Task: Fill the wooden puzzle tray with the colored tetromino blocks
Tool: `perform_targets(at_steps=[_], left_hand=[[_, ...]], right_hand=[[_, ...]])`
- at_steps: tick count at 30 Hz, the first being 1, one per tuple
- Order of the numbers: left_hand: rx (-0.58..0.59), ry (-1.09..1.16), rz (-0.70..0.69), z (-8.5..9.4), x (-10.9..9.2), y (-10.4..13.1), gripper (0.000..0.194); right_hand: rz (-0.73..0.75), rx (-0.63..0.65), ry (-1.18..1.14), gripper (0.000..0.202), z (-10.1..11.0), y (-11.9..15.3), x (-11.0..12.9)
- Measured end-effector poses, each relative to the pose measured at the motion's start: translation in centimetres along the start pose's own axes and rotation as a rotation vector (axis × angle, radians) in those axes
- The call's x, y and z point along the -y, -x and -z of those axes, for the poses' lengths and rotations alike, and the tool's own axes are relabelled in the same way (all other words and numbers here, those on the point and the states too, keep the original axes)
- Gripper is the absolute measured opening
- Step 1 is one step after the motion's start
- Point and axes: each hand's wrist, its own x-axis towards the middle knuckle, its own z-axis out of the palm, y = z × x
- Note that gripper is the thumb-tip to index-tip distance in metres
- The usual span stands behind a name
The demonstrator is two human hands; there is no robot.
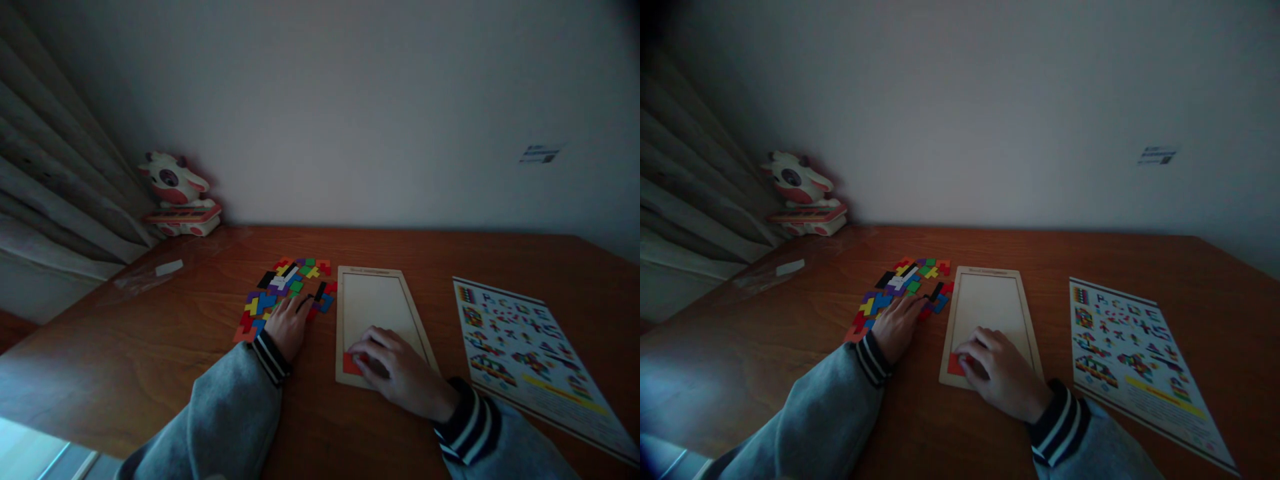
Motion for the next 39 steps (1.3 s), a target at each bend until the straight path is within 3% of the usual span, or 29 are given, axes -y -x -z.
perform_targets(at_steps=[15,23,29,36,39], left_hand=[[-0.031,-0.029,0.0,0.1,0.2,0.0,0.044],[0.022,0.015,0.003,0.2,0.9,0.1,0.05],[0.01,-0.009,0.029,0.5,1.3,0.1,0.041],[0.025,-0.041,0.015,0.2,1.7,0.1,0.045],[0.003,-0.092,0.019,-0.1,1.5,0.1,0.035]], right_hand=[[0.001,-0.001,0.007,0.019,0.1,0.0,0.1],[-0.01,0.012,0.004,0.019,0.2,0.0,0.2],[-0.016,0.014,0.006,0.019,0.1,0.0,0.0],[-0.005,0.013,0.011,0.019,0.2,0.1,0.1],[-0.005,0.007,0.019,0.019,0.2,0.0,0.1]])
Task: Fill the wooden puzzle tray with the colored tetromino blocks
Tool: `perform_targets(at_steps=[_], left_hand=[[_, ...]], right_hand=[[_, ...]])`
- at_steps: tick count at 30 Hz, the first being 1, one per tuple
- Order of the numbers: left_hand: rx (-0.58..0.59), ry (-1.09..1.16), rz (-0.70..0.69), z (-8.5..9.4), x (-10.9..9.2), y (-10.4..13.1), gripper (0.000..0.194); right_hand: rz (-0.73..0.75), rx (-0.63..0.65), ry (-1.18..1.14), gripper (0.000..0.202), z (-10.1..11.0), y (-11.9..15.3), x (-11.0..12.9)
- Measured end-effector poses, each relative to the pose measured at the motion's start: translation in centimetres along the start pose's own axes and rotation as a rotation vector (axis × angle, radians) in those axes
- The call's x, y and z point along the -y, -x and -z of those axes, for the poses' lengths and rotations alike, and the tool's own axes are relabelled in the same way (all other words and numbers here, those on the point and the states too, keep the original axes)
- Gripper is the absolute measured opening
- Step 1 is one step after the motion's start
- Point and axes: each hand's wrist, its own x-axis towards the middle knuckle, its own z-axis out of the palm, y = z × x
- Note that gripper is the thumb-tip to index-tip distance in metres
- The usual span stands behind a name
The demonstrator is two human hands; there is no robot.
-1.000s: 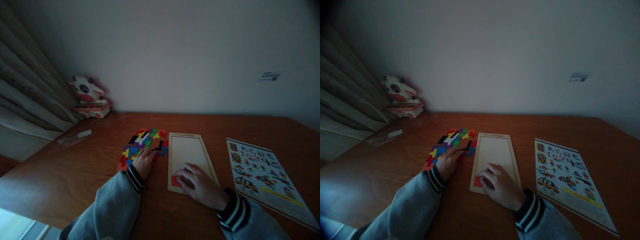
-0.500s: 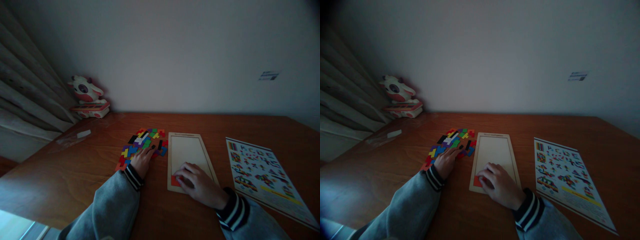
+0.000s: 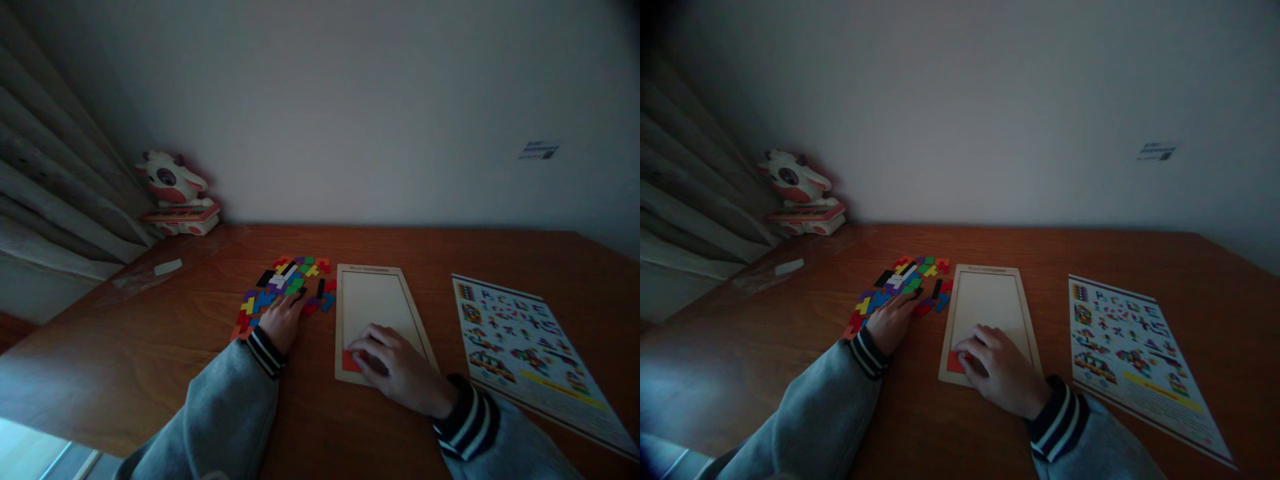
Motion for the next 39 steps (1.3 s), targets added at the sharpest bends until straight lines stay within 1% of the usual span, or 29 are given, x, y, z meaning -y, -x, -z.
perform_targets(at_steps=[3,6,8,12,14,17,21,24,26,29,32,35,37,39], left_hand=[[-0.052,-0.019,0.012,0.1,-0.5,0.0,0.023],[-0.09,-0.012,0.005,0.4,-0.9,-0.1,0.021],[-0.109,-0.008,-0.012,0.4,-0.8,-0.2,0.02],[-0.132,0.014,-0.028,0.2,-0.1,-0.2,0.026],[-0.129,0.041,-0.027,0.2,0.2,-0.1,0.026],[-0.125,0.069,-0.032,0.3,0.1,-0.1,0.026],[-0.14,0.056,-0.01,0.4,-0.2,-0.1,0.035],[-0.142,0.057,0.019,0.3,-0.2,-0.1,0.038],[-0.146,0.07,0.009,0.2,-0.1,-0.1,0.039],[-0.166,0.093,-0.041,0.0,0.0,-0.2,0.038],[-0.241,0.158,-0.105,0.5,-0.3,-0.3,0.031],[-0.29,0.324,-0.251,1.4,-1.3,-0.4,0.03],[-0.279,0.422,-0.38,2.1,-2.1,-0.2,0.033],[-0.257,0.474,-0.496,2.5,-2.9,0.0,0.033]], right_hand=[[-0.003,-0.005,0.0,0.019,-0.1,0.0,0.0],[-0.003,-0.007,-0.003,0.019,-0.1,0.0,0.0],[0.0,-0.007,-0.006,0.019,-0.1,0.1,0.0],[0.002,-0.013,-0.012,0.018,-0.2,0.2,-0.2],[0.0,-0.016,-0.014,0.018,-0.2,0.2,-0.2],[-0.003,-0.014,-0.013,0.019,-0.3,0.1,-0.2],[-0.002,-0.008,-0.014,0.018,-0.1,0.0,0.0],[0.0,-0.007,-0.008,0.018,-0.1,0.0,0.0],[0.001,-0.011,-0.004,0.018,-0.1,0.1,-0.1],[0.002,-0.013,0.0,0.018,-0.2,0.1,-0.1],[0.01,-0.005,0.004,0.019,-0.2,0.1,-0.1],[0.014,-0.025,-0.001,0.026,-0.2,0.1,-0.2],[0.023,-0.077,-0.016,0.035,-0.3,0.1,-0.2],[0.059,-0.139,-0.035,0.041,-0.4,0.2,-0.3]])
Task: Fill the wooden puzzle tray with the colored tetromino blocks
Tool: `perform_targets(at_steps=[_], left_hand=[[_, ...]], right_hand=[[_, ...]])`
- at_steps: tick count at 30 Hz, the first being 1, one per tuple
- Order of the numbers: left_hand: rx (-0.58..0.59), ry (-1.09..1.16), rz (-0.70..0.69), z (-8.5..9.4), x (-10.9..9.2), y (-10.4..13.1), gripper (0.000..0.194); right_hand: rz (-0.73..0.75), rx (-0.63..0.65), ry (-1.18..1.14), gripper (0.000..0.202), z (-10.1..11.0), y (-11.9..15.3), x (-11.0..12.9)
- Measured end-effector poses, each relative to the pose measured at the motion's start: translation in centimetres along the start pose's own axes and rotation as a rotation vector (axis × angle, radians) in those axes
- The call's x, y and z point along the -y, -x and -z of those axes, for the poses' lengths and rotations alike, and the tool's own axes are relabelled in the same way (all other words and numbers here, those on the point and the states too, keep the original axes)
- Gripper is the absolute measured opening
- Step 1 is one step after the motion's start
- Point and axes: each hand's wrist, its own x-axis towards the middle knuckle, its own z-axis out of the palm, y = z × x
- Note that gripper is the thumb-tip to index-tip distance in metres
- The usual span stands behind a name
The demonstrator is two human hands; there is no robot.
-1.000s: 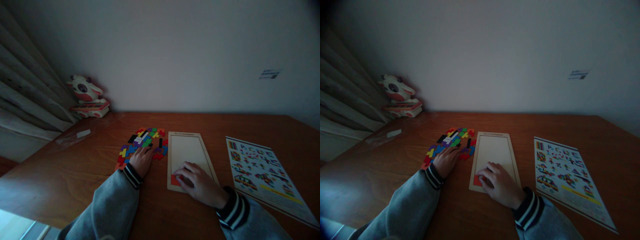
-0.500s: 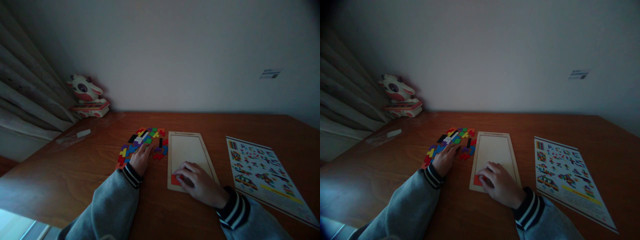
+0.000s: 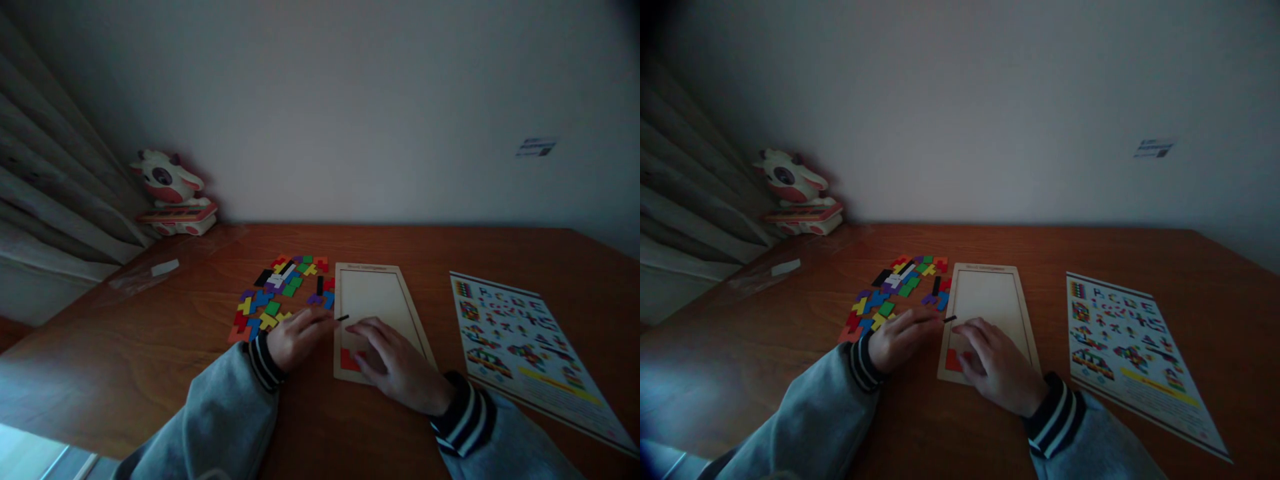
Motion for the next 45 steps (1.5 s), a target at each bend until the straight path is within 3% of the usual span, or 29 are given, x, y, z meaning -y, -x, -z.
perform_targets(at_steps=[4,9,14,19,26,35,45], left_hand=[[0.024,0.113,-0.134,0.0,-0.9,-0.2,0.027],[-0.029,0.169,-0.126,0.4,-0.8,-0.1,0.027],[-0.036,0.153,-0.125,0.5,-0.9,-0.3,0.027],[-0.067,0.002,-0.041,0.2,-1.1,-0.8,0.028],[0.128,-0.012,-0.12,-0.3,-1.0,-0.6,0.019],[0.198,0.029,-0.187,-0.4,-1.0,-0.7,0.021],[0.162,0.0,-0.151,-0.4,-1.0,-0.8,0.019]], right_hand=[[0.102,-0.039,0.002,0.036,0.1,0.1,0.0],[0.122,-0.042,0.019,0.021,0.3,-0.1,0.4],[0.143,-0.046,0.056,0.025,0.2,-0.3,0.5],[0.047,-0.097,0.09,0.018,0.3,-0.2,0.1],[-0.087,-0.112,0.12,0.022,0.0,0.0,-0.7],[-0.108,-0.101,0.111,0.017,-0.2,-0.3,-0.6],[-0.134,-0.085,0.116,0.013,-0.3,-0.2,-0.5]])
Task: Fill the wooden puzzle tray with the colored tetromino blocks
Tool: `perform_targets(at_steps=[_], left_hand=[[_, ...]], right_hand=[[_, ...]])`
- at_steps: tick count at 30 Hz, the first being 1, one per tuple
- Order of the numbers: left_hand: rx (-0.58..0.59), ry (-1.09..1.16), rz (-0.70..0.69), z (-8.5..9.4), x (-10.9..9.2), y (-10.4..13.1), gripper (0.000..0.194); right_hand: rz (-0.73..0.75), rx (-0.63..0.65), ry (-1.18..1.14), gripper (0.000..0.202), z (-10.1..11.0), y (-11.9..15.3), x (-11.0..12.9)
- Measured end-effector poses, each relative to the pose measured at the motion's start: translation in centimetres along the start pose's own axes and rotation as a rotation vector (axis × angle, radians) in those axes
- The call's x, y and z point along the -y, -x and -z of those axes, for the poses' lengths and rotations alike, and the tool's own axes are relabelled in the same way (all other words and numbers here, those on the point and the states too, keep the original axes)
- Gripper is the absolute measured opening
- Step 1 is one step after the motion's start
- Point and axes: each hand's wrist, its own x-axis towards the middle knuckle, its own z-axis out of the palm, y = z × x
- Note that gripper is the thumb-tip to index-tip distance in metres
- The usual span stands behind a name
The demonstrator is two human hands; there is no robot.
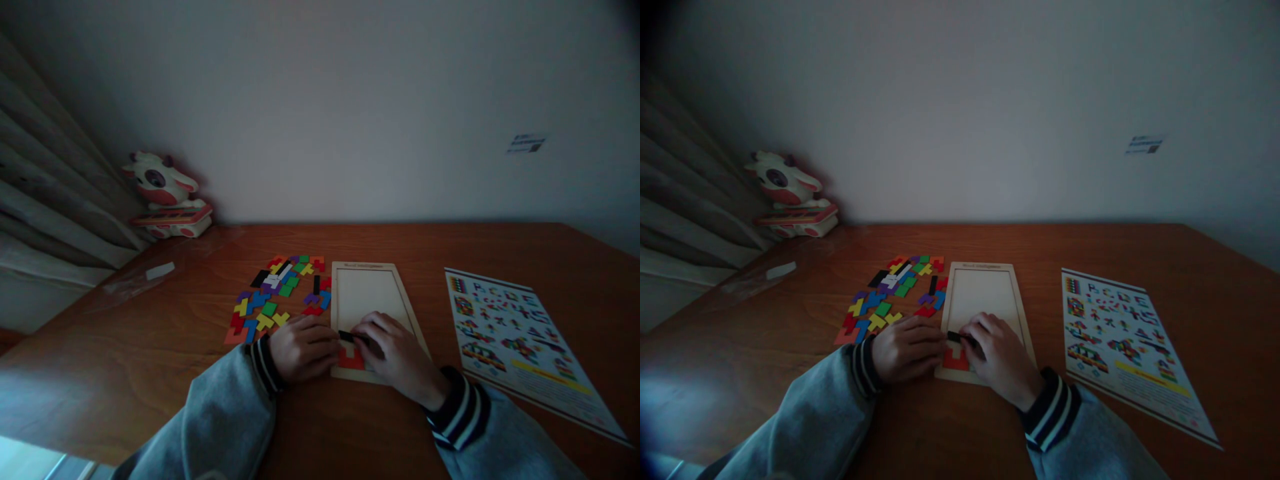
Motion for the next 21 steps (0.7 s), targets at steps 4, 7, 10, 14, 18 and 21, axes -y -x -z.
perform_targets(at_steps=[4,7,10,14,18,21], left_hand=[[-0.029,-0.06,0.091,0.0,0.1,0.1,0.02],[-0.033,-0.087,0.163,0.2,0.2,-0.1,0.021],[-0.009,-0.107,0.27,0.3,0.2,-0.1,0.025],[0.048,-0.132,0.391,0.1,0.3,0.2,0.037],[0.036,-0.14,0.446,-0.6,1.0,0.2,0.036],[0.0,-0.161,0.485,-1.2,2.0,-0.6,0.037]], right_hand=[[0.005,0.001,-0.001,0.013,0.1,-0.1,0.1],[0.01,-0.004,0.004,0.013,0.1,0.0,0.0],[0.008,0.001,0.004,0.014,0.0,0.0,0.0],[0.01,-0.012,0.018,0.015,0.0,0.0,-0.1],[0.003,-0.003,0.011,0.016,0.1,0.0,-0.2],[-0.003,0.0,-0.001,0.016,0.1,0.0,-0.1]])
